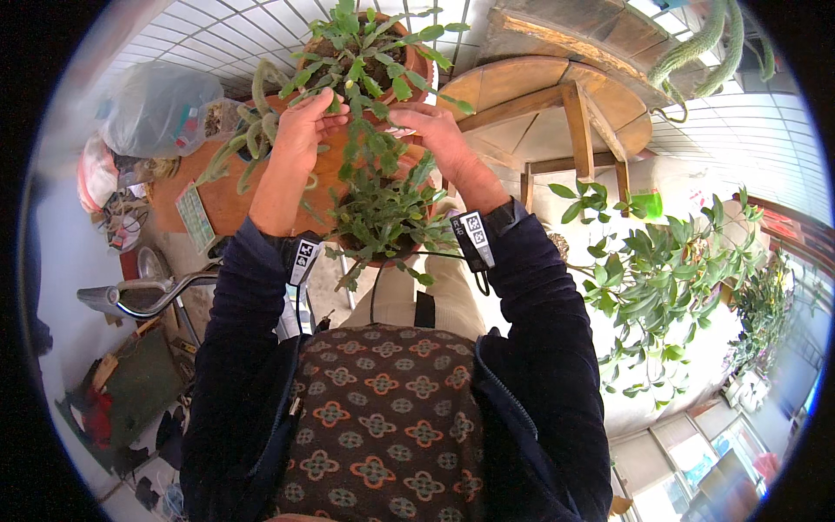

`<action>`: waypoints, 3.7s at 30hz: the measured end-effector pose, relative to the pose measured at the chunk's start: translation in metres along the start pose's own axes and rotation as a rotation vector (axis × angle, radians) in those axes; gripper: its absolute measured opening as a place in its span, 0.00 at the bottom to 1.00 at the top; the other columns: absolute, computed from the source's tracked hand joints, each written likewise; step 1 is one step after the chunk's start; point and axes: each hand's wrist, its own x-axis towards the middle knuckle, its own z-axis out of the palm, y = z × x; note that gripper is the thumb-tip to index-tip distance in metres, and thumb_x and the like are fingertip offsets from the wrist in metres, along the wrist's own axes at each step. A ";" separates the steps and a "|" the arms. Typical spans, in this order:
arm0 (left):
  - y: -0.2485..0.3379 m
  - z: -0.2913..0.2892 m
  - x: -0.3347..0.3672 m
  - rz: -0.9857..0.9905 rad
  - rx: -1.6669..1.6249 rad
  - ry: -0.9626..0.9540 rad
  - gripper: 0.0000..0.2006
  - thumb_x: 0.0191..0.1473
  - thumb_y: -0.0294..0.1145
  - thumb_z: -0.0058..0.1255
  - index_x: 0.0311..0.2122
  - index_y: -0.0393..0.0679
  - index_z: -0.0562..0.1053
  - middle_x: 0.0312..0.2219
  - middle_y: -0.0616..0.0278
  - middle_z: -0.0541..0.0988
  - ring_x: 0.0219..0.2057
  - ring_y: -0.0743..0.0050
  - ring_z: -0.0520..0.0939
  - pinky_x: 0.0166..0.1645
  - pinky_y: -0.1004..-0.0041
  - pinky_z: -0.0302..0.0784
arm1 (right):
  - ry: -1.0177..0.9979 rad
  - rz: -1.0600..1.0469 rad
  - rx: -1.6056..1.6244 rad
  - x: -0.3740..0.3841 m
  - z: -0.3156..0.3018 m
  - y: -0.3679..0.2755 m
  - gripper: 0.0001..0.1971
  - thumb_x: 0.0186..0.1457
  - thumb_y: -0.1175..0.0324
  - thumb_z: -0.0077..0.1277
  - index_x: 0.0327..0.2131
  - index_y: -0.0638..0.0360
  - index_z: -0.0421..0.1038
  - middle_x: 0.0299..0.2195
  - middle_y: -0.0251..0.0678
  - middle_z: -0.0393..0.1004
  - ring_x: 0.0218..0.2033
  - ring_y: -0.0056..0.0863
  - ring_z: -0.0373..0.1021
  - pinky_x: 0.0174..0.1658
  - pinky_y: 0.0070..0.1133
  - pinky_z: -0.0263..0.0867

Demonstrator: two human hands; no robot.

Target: The person trims several potted plants on a balcony using shears. They move between different plants, including a bougainvillea and a long-leafed plant, cutting leaves and stems. The person also moves a small stool to access a plant.

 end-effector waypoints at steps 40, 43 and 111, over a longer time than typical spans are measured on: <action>-0.022 -0.103 0.017 -0.089 0.059 -0.002 0.08 0.54 0.40 0.54 0.31 0.49 0.74 0.32 0.69 0.78 0.37 0.79 0.78 0.39 0.74 0.67 | 0.240 -0.027 -0.229 0.019 -0.106 -0.010 0.24 0.52 0.49 0.50 0.40 0.63 0.72 0.37 0.36 0.74 0.41 0.25 0.70 0.42 0.24 0.64; -0.021 -0.105 0.014 -0.084 0.049 -0.020 0.11 0.54 0.41 0.53 0.36 0.46 0.72 0.31 0.67 0.77 0.33 0.79 0.76 0.36 0.75 0.68 | 0.037 0.096 -0.179 0.034 -0.094 -0.010 0.25 0.50 0.50 0.54 0.42 0.63 0.71 0.36 0.34 0.75 0.38 0.24 0.70 0.46 0.23 0.65; -0.013 -0.094 -0.013 0.073 0.053 0.314 0.19 0.57 0.48 0.46 0.42 0.43 0.72 0.43 0.61 0.76 0.46 0.70 0.74 0.45 0.71 0.65 | -0.168 0.029 -0.072 0.147 -0.103 -0.032 0.13 0.58 0.61 0.47 0.40 0.59 0.73 0.39 0.32 0.74 0.39 0.21 0.68 0.43 0.19 0.65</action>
